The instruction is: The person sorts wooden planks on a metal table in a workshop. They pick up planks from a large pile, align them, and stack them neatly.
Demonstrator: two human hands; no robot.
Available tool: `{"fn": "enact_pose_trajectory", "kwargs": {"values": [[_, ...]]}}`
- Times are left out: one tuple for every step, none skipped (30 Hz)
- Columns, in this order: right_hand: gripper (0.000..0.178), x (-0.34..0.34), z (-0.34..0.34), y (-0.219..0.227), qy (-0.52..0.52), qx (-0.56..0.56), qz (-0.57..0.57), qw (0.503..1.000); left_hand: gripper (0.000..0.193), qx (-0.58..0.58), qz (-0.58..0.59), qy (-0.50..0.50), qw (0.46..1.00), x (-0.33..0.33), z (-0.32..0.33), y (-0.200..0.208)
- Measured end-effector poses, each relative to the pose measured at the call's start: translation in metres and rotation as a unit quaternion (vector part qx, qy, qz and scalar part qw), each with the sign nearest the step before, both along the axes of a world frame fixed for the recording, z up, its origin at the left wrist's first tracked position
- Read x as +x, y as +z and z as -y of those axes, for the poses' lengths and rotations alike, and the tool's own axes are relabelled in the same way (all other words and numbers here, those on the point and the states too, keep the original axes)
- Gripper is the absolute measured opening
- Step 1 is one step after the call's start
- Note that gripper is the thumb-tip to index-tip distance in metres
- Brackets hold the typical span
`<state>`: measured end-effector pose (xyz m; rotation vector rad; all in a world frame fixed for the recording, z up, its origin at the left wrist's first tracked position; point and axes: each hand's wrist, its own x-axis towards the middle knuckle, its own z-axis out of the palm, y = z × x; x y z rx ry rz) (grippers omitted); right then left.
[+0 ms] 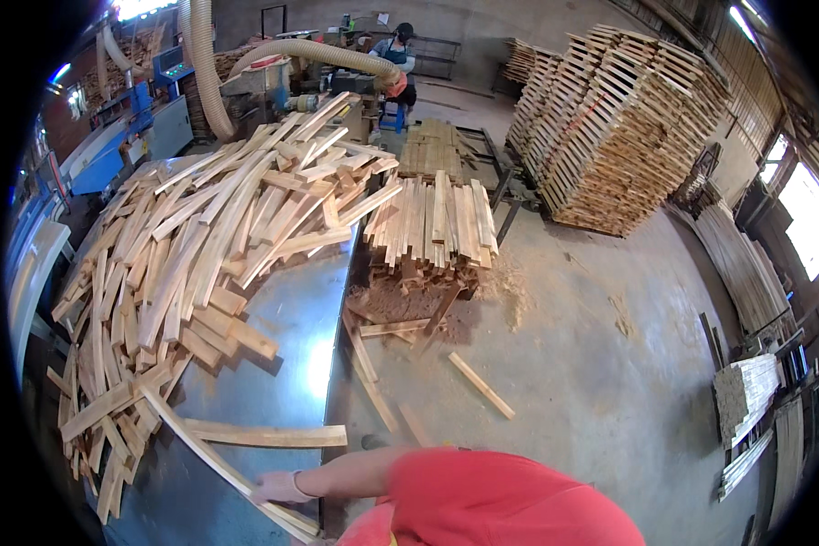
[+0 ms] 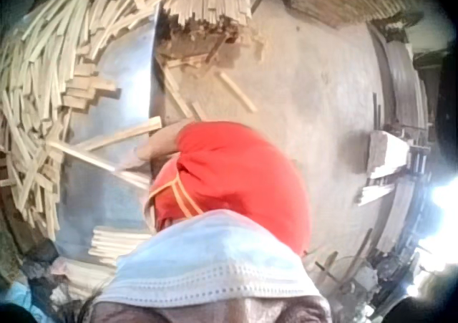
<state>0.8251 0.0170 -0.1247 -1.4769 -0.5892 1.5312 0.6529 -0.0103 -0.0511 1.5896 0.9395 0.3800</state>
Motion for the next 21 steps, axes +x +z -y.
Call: {"fn": "enact_pose_trajectory", "kwargs": {"values": [[0.061,-0.004,0.004,-0.021,0.013,0.001,0.066,0.998,0.088,0.006,-0.017,-0.002,1.000,-0.006,0.002,-0.004],[0.061,-0.013,0.006,-0.059,0.023,0.000,0.130,0.991,0.088,0.013,-0.029,-0.006,0.999,-0.009,0.002,-0.010],[0.061,-0.025,0.008,-0.066,0.047,0.001,0.192,0.980,0.087,0.019,-0.041,0.006,0.999,-0.018,0.002,-0.013],[0.061,-0.037,0.009,-0.072,0.064,0.014,0.164,0.984,0.087,0.027,-0.049,0.016,0.998,-0.023,-0.001,-0.015],[0.061,-0.050,0.011,-0.079,0.081,0.027,0.136,0.987,0.086,0.033,-0.054,0.026,0.998,-0.027,-0.003,-0.018],[0.061,-0.063,0.013,-0.078,0.099,0.038,0.108,0.988,0.086,0.039,-0.058,0.037,0.997,-0.031,-0.007,-0.020],[0.051,-0.091,0.021,-0.077,0.039,0.039,0.029,0.998,0.086,0.040,-0.060,0.047,0.996,-0.034,-0.010,-0.022],[0.048,-0.107,0.027,-0.056,0.100,0.042,0.222,0.969,0.085,0.045,-0.062,0.063,0.995,-0.040,-0.013,-0.024],[0.048,-0.120,0.025,-0.091,0.148,0.060,0.197,0.967,0.085,0.047,-0.062,0.050,0.996,-0.031,-0.011,-0.026],[0.047,-0.130,0.025,-0.132,0.186,0.075,0.168,0.965,0.084,0.044,-0.062,0.023,0.997,-0.017,-0.009,-0.030],[0.047,-0.133,0.020,-0.131,0.229,0.090,0.184,0.952,0.084,0.051,-0.065,0.036,0.996,-0.020,-0.012,-0.032],[0.047,-0.134,0.015,-0.122,0.273,0.106,0.200,0.935,0.083,0.055,-0.062,0.044,0.996,-0.022,-0.015,-0.033],[0.046,-0.128,0.010,-0.113,0.311,0.118,0.218,0.917,0.083,0.058,-0.068,0.052,0.995,-0.020,-0.018,-0.032],[0.046,-0.118,0.005,-0.104,0.347,0.128,0.236,0.899,0.082,0.059,-0.068,0.058,0.994,-0.020,-0.021,-0.033],[0.046,-0.105,0.003,-0.089,0.383,0.137,0.251,0.878,0.082,0.060,-0.071,0.065,0.994,-0.019,-0.024,-0.035],[0.046,-0.091,0.004,-0.073,0.418,0.145,0.263,0.857,0.081,0.059,-0.076,0.071,0.993,-0.016,-0.027,-0.038],[0.045,-0.068,0.008,-0.046,0.364,0.143,0.283,0.875,0.081,0.057,-0.081,0.081,0.992,-0.015,-0.031,-0.041],[0.045,-0.042,0.008,-0.018,0.310,0.145,0.301,0.890,0.080,0.057,-0.087,0.094,0.990,-0.015,-0.034,-0.041],[0.049,-0.012,0.005,-0.007,0.239,0.151,0.330,0.901,0.080,0.056,-0.090,0.094,0.990,-0.008,-0.036,-0.043],[0.054,0.020,0.002,0.001,0.165,0.157,0.357,0.906,0.080,0.055,-0.095,0.091,0.990,0.000,-0.038,-0.045],[0.051,0.054,-0.001,0.011,0.090,0.186,0.429,0.879,0.079,0.053,-0.099,0.094,0.989,0.005,-0.042,-0.047]]}}
